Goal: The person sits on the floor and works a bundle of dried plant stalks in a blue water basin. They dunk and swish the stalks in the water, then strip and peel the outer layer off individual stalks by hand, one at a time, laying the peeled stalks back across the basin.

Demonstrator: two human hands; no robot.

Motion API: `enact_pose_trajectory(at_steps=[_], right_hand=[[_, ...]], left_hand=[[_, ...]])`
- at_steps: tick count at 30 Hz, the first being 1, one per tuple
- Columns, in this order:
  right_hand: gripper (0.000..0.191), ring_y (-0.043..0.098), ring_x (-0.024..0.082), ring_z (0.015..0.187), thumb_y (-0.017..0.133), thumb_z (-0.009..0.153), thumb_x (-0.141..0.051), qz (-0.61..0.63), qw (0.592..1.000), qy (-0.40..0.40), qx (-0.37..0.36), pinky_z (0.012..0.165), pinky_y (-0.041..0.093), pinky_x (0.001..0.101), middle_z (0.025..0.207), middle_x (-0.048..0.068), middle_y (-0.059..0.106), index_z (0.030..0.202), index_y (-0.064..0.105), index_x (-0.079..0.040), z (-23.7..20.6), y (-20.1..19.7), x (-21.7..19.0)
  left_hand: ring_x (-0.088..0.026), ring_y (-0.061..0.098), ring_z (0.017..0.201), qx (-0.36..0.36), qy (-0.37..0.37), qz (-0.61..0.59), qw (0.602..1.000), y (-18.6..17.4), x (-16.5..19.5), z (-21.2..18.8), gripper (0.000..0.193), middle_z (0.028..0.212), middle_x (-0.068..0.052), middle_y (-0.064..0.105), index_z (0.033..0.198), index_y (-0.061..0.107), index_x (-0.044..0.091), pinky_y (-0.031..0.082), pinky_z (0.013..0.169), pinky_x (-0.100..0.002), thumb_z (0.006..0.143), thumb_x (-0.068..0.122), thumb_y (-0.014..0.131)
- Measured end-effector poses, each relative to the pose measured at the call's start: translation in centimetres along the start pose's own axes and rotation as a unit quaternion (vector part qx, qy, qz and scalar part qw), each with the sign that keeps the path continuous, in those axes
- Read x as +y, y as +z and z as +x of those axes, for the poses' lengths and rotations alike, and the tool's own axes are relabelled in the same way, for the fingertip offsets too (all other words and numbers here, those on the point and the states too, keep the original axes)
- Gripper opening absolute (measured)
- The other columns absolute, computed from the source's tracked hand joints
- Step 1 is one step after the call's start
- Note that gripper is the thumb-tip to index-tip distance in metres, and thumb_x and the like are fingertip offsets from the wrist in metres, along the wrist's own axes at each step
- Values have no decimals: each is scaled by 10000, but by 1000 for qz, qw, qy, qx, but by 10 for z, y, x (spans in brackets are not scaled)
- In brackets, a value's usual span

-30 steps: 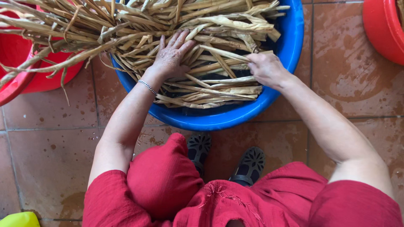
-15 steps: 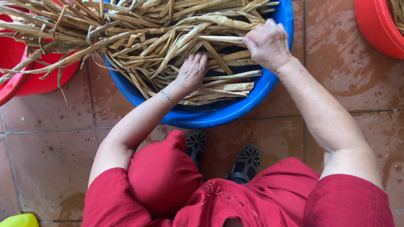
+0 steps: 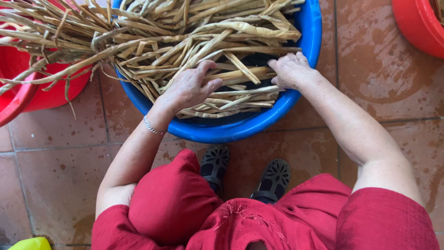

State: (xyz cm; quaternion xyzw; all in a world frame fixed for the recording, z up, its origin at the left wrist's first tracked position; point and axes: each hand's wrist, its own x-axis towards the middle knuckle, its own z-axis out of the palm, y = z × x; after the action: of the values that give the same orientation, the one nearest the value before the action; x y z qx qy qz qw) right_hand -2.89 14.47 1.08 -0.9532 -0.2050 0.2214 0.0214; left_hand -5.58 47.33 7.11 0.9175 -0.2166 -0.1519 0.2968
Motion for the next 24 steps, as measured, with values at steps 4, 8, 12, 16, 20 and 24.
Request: enact_pose_trajectory(at_steps=[4,8,12,16,20,24], right_hand=[[289,681,334,1151,657,1002,-287,127,981,-10,144,995,538,481,1188,130,732,1265,699,-174,-19,-34,-7],[191,688,336,1150,637,1110,-177,141,906,-112,384,997,565,426,1203,116,744,1286,665,-109,-48,-66,-27],[384,716,315,1041,594,1018,-242,106,889,-236,379,882,561,423,1140,118,728,1351,568,-51,-63,-82,-46],[473,697,194,812,523,1027,-295,452,883,-127,10,736,592,356,1014,54,739,1461,503,-109,-65,-77,-42],[413,650,128,732,498,1094,-369,543,817,-85,-172,662,578,336,915,33,685,1149,648,13,-59,-59,-28],[294,583,116,734,516,1058,-319,471,873,-76,-105,633,509,307,849,36,628,1166,698,-114,-47,-36,-32]], left_hand=[[-376,701,946,48,30,30,998,-34,7,-10,195,979,-187,752,1099,733,107,537,813,-465,955,236,703],[-170,663,780,36,-35,-151,987,-37,10,-16,220,833,-103,724,1164,724,75,548,721,-317,970,178,723],[-71,616,843,78,33,-248,965,-27,15,-16,198,912,-45,701,1161,709,57,536,752,-242,965,61,740],[-159,656,929,163,97,-223,956,-22,21,-11,226,1056,-87,674,1191,664,59,555,807,-286,979,1,718],[-327,651,1033,245,174,-84,950,-13,22,0,335,1144,-146,643,1238,610,40,540,899,-394,933,-67,696],[-374,628,1036,265,232,65,934,-1,6,16,320,1106,-144,623,1220,617,59,533,914,-452,923,-30,697]])
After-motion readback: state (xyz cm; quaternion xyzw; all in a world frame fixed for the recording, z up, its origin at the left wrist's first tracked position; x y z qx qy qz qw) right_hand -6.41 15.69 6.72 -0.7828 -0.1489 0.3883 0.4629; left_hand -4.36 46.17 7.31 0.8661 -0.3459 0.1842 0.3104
